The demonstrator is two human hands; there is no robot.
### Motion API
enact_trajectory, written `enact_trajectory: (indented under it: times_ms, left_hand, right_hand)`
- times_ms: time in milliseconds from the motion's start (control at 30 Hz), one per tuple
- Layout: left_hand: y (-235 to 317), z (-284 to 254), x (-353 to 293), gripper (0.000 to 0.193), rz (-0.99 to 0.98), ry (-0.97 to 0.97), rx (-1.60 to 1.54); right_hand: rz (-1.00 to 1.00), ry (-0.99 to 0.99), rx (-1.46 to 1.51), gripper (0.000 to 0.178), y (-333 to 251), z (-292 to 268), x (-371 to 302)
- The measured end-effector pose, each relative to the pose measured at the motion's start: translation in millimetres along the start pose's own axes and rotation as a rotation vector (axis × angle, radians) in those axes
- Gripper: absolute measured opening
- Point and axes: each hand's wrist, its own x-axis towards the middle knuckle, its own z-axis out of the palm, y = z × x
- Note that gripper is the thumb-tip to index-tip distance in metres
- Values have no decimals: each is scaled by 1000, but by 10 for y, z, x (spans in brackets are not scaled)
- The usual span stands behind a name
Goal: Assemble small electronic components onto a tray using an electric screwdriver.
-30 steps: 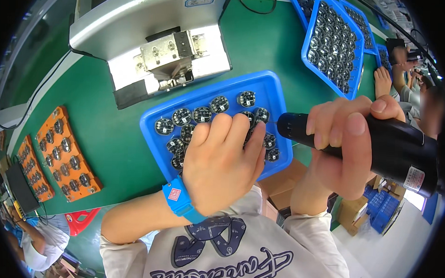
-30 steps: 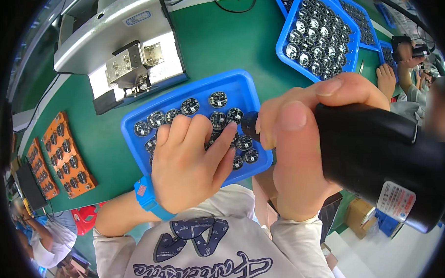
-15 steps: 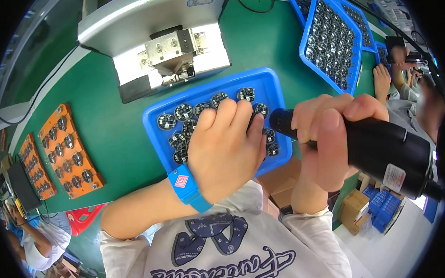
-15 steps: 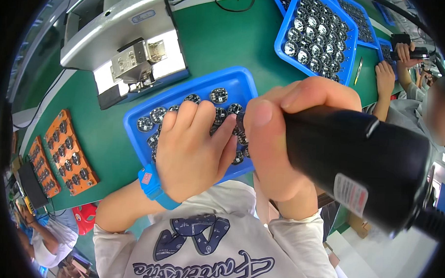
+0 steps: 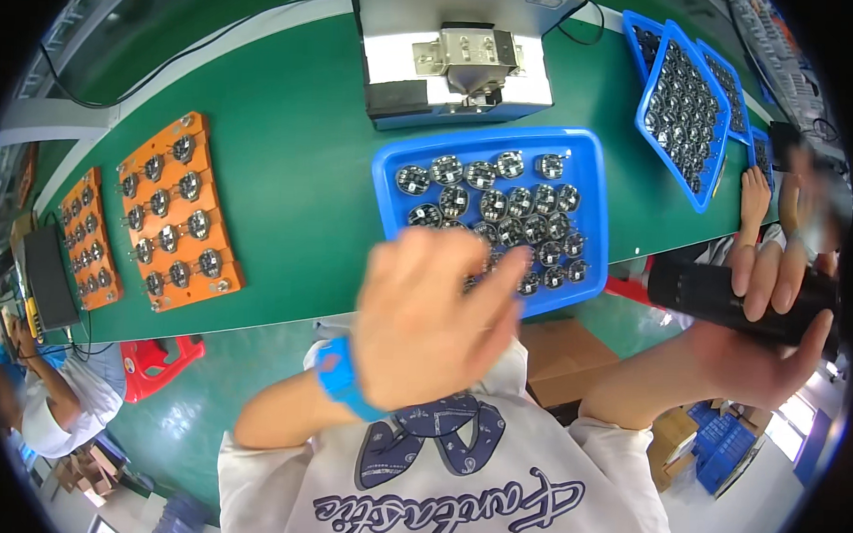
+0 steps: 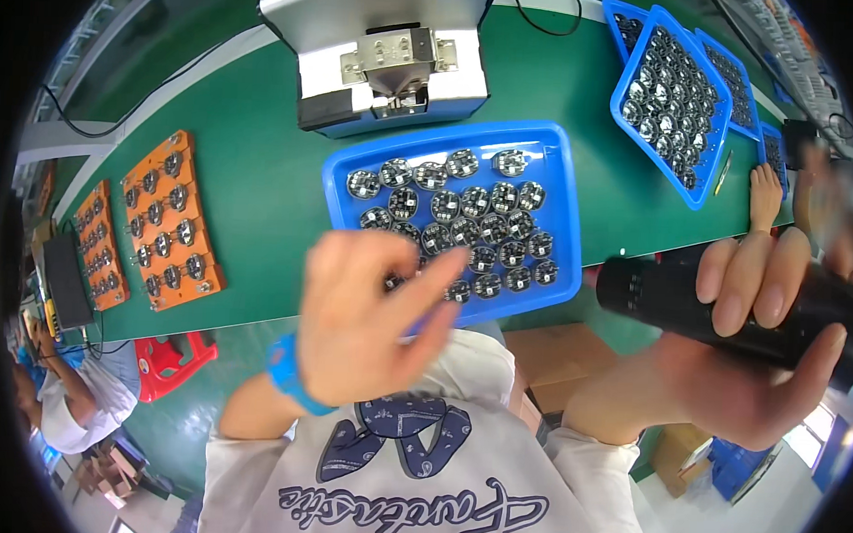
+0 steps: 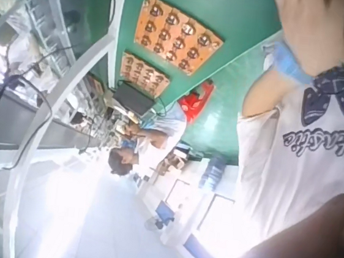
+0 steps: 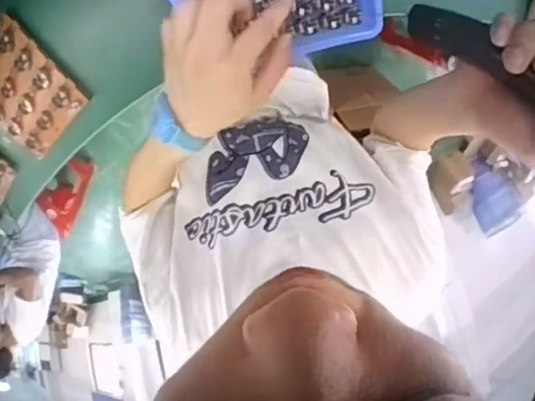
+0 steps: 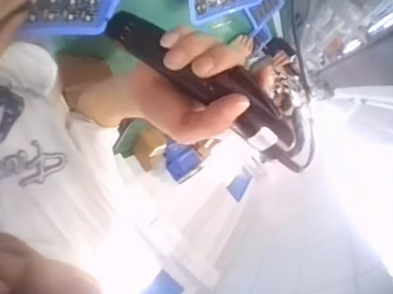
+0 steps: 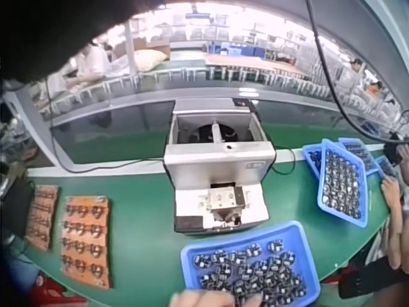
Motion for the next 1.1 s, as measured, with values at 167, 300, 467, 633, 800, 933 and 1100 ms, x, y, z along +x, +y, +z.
enact_trajectory:
  times_ms: [167,300,467,633,800,933,1100]
  left_hand:
    - [-483,-610,-161,44,6,-64,292]
    - [-609,-730,62,44,162,-286,385]
    - [-737,-773,230,43,280,-445,431]
    - [-707,-751,340,42,303,-461,525]
    - [-654,-695,380,38,338,-371,476]
    - [-586,-570,487,37,421,-369,409]
    - [-561,-510,563,35,423,-403,482]
  right_hand:
    - [166,-46,355,63,-43,-72,-74]
    - [105,37,469,73,56,-74,-225]
    - [131,13,503,75,156,-281,-434]
    - [134,74,516,68,176,-406,-569]
    - [149,82,499,63,125,-482,-635]
    - [150,95,516,62,152,-534,-691]
    - [115,44,555,70,195,-623,-761]
